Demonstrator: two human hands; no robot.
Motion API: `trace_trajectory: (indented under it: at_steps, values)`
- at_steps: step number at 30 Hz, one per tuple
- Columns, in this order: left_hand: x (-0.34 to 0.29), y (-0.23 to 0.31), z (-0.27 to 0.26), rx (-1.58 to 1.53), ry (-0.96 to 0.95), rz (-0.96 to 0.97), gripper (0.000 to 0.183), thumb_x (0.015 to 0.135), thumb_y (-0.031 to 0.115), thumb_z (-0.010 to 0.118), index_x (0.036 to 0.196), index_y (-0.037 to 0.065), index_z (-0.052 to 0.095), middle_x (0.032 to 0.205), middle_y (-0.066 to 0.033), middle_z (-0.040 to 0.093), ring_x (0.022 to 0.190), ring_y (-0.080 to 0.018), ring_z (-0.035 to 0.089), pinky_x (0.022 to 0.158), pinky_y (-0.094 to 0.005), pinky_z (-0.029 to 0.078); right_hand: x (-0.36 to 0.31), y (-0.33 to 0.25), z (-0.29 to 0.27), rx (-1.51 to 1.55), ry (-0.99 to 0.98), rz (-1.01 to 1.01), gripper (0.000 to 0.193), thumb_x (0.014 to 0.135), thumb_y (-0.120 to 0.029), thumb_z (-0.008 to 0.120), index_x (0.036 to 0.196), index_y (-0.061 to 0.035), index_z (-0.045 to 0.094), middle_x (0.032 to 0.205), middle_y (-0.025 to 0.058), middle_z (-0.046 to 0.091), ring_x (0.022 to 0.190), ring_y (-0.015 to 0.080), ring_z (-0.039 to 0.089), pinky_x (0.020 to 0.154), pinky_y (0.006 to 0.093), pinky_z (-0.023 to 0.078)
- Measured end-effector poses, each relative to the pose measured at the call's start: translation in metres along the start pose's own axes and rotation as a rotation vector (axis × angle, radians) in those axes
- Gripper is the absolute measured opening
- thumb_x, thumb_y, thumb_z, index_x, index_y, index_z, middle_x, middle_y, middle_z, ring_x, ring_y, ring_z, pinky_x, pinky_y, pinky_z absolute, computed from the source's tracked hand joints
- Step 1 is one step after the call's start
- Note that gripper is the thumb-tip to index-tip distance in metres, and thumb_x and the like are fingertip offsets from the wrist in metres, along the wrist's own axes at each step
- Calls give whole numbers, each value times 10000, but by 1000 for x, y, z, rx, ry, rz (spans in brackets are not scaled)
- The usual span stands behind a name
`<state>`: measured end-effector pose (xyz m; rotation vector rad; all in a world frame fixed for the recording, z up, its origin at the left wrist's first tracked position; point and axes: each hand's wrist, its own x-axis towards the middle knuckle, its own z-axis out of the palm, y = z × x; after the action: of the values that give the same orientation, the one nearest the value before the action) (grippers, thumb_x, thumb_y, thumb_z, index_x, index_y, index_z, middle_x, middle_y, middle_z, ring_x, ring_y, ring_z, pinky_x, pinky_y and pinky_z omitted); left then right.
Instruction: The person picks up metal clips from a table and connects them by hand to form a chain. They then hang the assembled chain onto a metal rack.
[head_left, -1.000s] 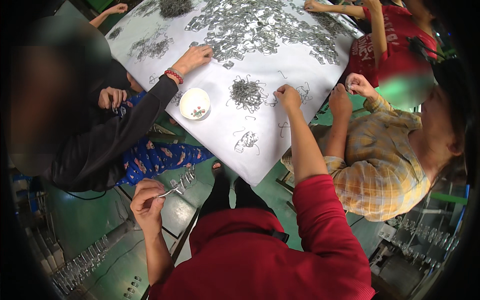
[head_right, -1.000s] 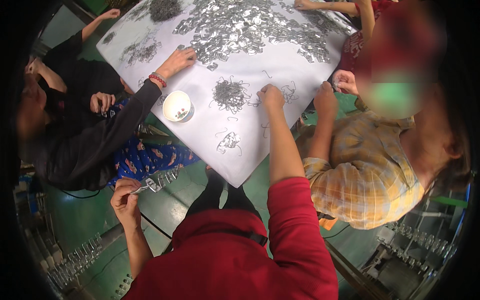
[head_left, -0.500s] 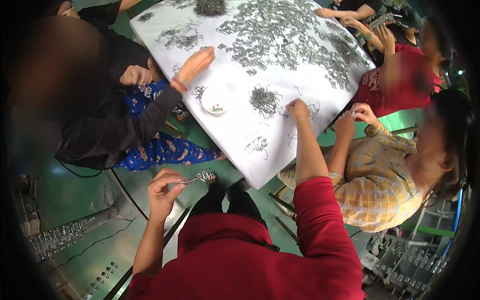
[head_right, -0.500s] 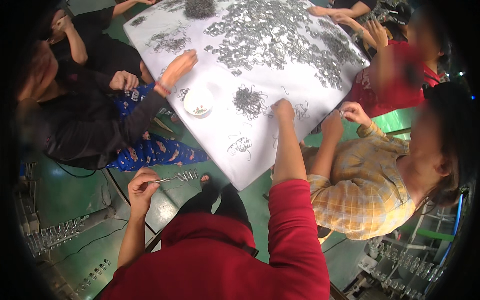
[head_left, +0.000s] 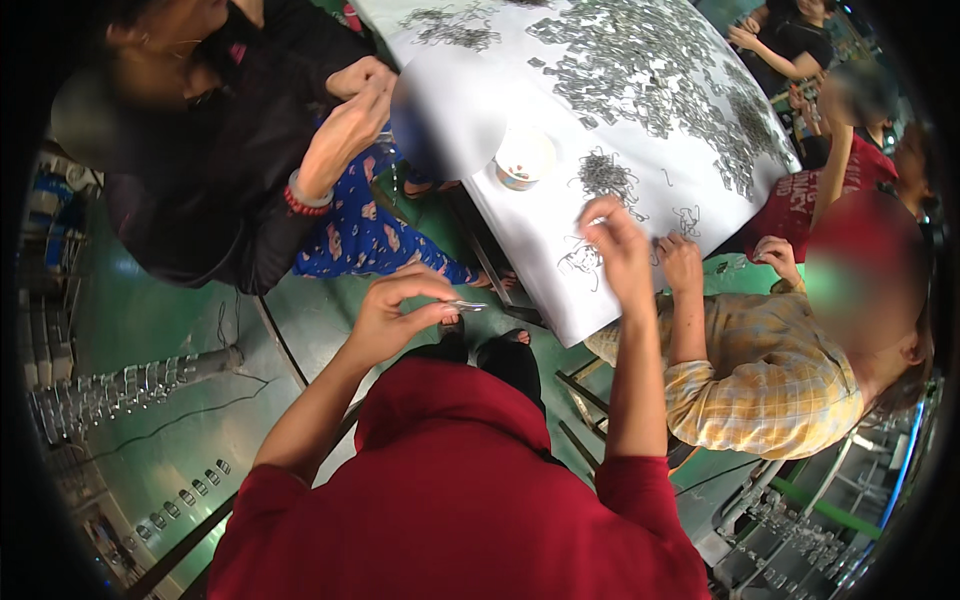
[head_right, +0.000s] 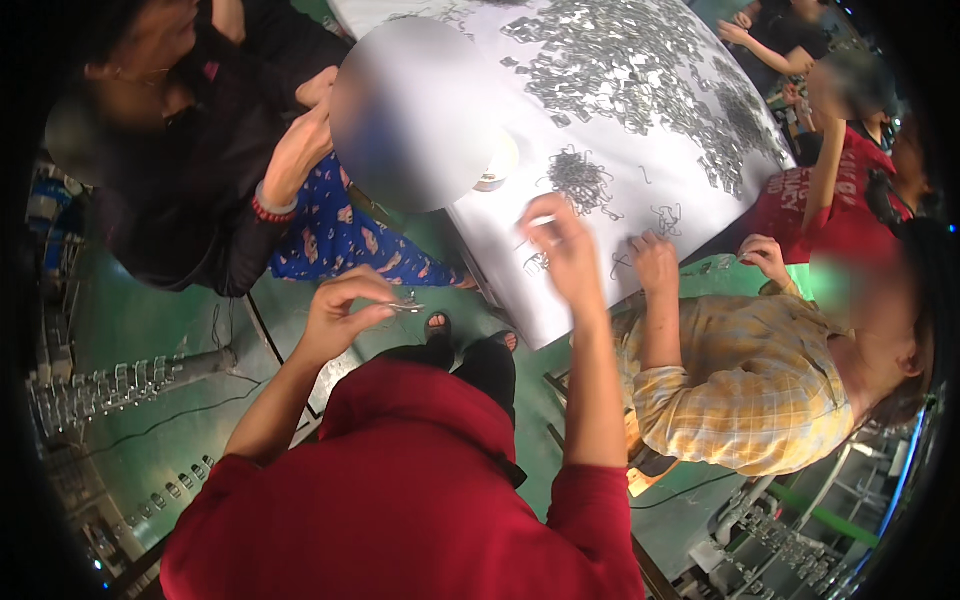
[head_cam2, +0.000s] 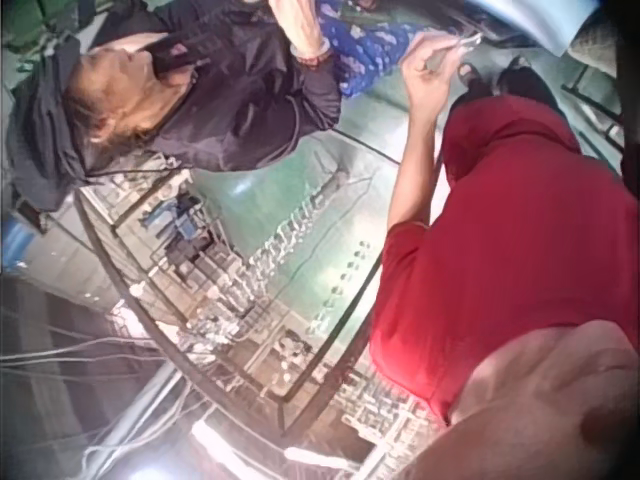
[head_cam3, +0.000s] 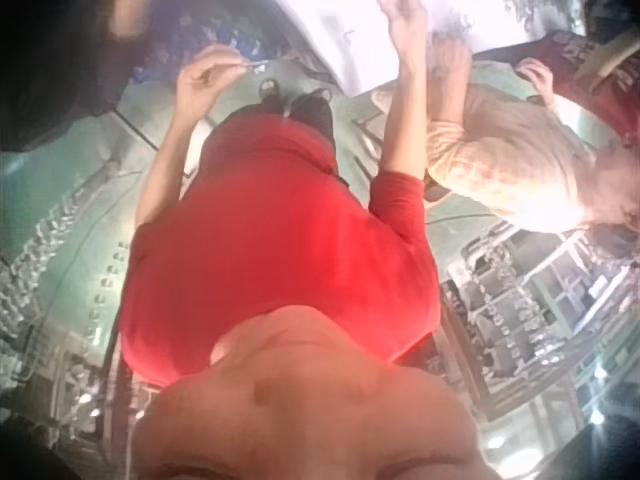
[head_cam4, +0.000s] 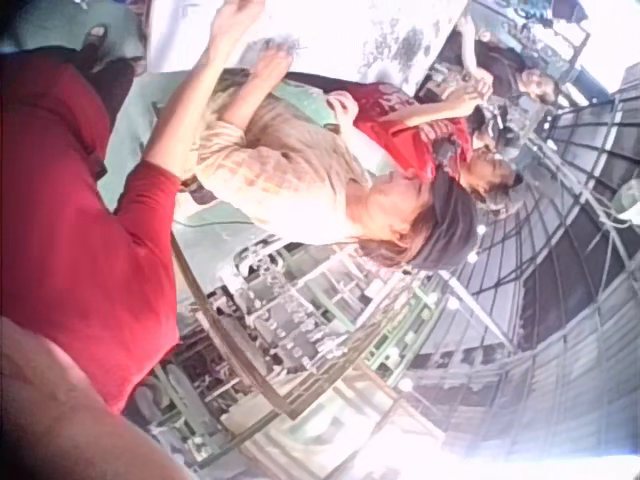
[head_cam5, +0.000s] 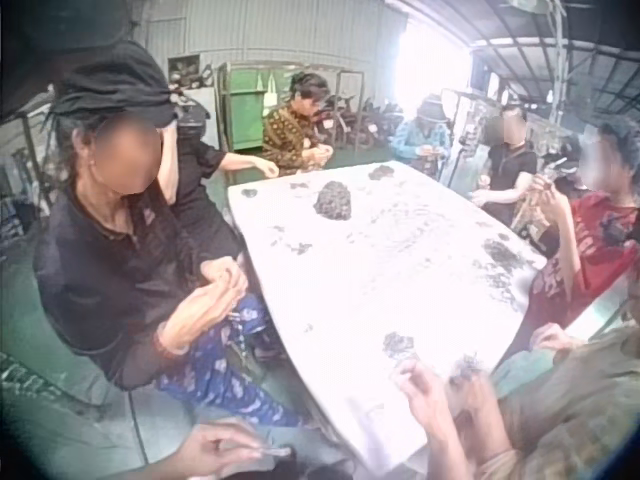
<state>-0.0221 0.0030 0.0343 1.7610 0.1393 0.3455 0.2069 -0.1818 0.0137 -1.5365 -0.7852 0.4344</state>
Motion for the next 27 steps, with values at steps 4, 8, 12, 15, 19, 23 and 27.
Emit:
trace_trajectory:
  at_steps: [4, 8, 12, 15, 19, 23, 27]
  values:
    - [10, 5, -1, -80, -92, 6, 132, 747, -13, 689, 871, 25, 662, 830, -63, 644, 773, -157, 586, 703, -286, 450, -17, -56, 59, 91, -289, -95, 77, 797, -33, 645, 844, -35, 584, 937, 46, 510, 817, 135, 514, 709, 254, 431]
    - [19, 10, -5, -61, -165, 58, 119, 746, 17, 701, 859, 35, 669, 826, -52, 656, 777, -167, 592, 716, -294, 448, -24, -61, 71, 54, -341, -111, 79, 791, -59, 656, 825, -40, 588, 943, 56, 506, 874, 157, 514, 761, 282, 424]
    - [23, 11, -4, -71, -214, 41, 120, 738, 42, 714, 850, 39, 669, 811, -50, 655, 786, -168, 597, 763, -308, 437, -30, -59, 74, 42, -314, -136, 55, 807, -47, 639, 840, -41, 596, 966, 48, 488, 856, 138, 504, 715, 263, 430]
    - [25, 4, -3, -71, -227, 34, 112, 737, 44, 714, 838, 38, 666, 799, -49, 652, 780, -170, 598, 783, -313, 431, -33, -58, 76, 92, -291, -150, 54, 806, -46, 640, 835, -35, 595, 969, 57, 487, 885, 152, 510, 741, 268, 435]
    - [29, 4, -1, -68, -230, 8, 120, 742, 55, 713, 858, 56, 678, 813, -43, 656, 802, -171, 593, 719, -295, 469, -30, -54, 76, 203, -296, -147, 68, 798, -54, 652, 829, -32, 596, 981, 71, 489, 935, 182, 515, 808, 295, 434]
    - [37, 16, 5, 17, -189, 60, 217, 694, 63, 748, 895, 40, 667, 835, -51, 647, 806, -196, 584, 735, -313, 454, -24, -47, 73, 290, -290, -125, 94, 779, -73, 674, 829, -46, 599, 999, 69, 498, 970, 194, 510, 853, 308, 409]
    - [42, 15, 10, 113, -99, 120, 223, 673, 59, 755, 885, 38, 688, 811, -51, 649, 762, -196, 582, 709, -305, 444, -9, -39, 70, 351, -310, -97, 96, 783, -78, 667, 844, -52, 599, 1006, 61, 503, 987, 194, 510, 869, 311, 400]
